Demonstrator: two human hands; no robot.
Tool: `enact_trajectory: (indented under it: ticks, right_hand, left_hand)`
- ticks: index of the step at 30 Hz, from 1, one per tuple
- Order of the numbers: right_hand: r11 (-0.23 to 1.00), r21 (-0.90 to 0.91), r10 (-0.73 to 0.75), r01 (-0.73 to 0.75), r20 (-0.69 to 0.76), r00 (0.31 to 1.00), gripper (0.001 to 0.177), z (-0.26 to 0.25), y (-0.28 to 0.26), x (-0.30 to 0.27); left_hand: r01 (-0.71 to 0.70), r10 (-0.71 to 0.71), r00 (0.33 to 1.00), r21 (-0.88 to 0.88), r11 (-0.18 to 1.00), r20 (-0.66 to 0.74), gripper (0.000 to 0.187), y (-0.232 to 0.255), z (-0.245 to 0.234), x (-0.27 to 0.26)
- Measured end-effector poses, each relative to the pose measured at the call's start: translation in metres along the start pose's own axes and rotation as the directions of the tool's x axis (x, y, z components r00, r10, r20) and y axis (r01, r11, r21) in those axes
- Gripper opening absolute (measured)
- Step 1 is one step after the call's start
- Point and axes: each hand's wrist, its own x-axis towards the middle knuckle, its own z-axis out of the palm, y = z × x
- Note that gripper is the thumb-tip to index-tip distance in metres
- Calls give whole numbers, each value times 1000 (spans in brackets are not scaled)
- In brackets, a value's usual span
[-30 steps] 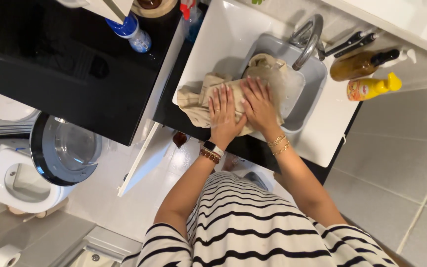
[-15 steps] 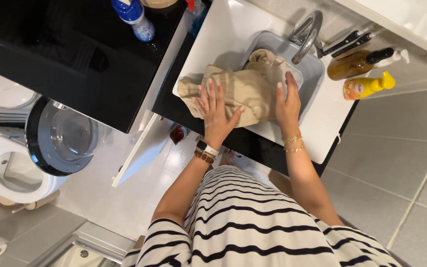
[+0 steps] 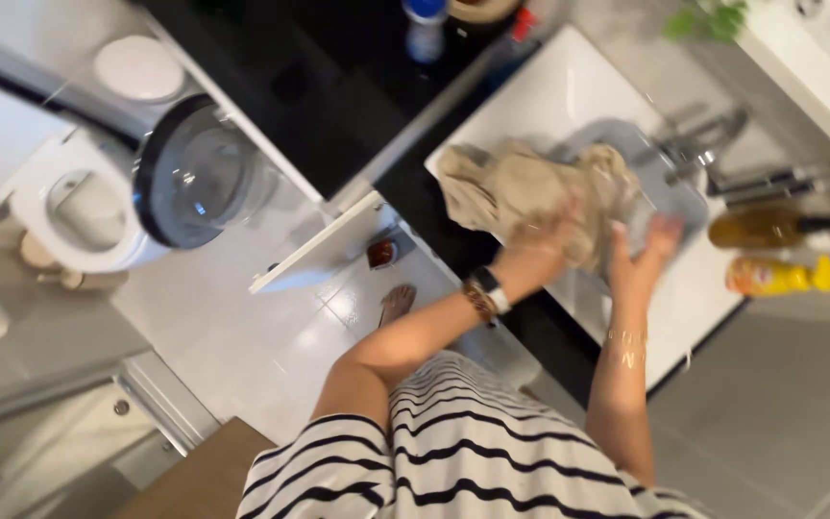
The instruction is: Hand washing a garment in a sink basin and then loading it into a washing machine with detergent and powder.
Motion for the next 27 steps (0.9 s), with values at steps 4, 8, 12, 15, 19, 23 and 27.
enact_trajectory:
  ticks: [4,8,12,15,19,23,27]
  right_hand:
    - [982,188,50,-23,-137,989,40,-28,-71,1]
    - [908,396,187,-134,-96,978,48,6,-27,0]
    - [964,253,138,-81,-218,966,12,-2,-141,-14]
    - [932,362,104,-11,-237,966,34,28,-225,-21]
    - [816,549,-75,182,-211,975,52,77,-339,-45]
    - [768,538,-254,348,-243,936,49,133,-440,-84]
    - [715,478,-459,510,-229,859,46,186,-527,-113]
  left_hand:
    - [-72,76,995,58,996,-65,66,27,-2,16]
    - [-176,188,963,78,981,-191,39,27,-25,11]
    - [-197,156,952,-135,971,-264,51,-5,-86,-23]
    - [-183,92,938,-252,950,-334,62,-44,-162,-71]
    - [-115,1,921,-271,956,-389,59,-112,-250,-152]
    - [26,-191,935,-481,876,-298,49,-177,-336,-236]
    - [53,-378,833,-621,782,-404,41,-242,-408,-303]
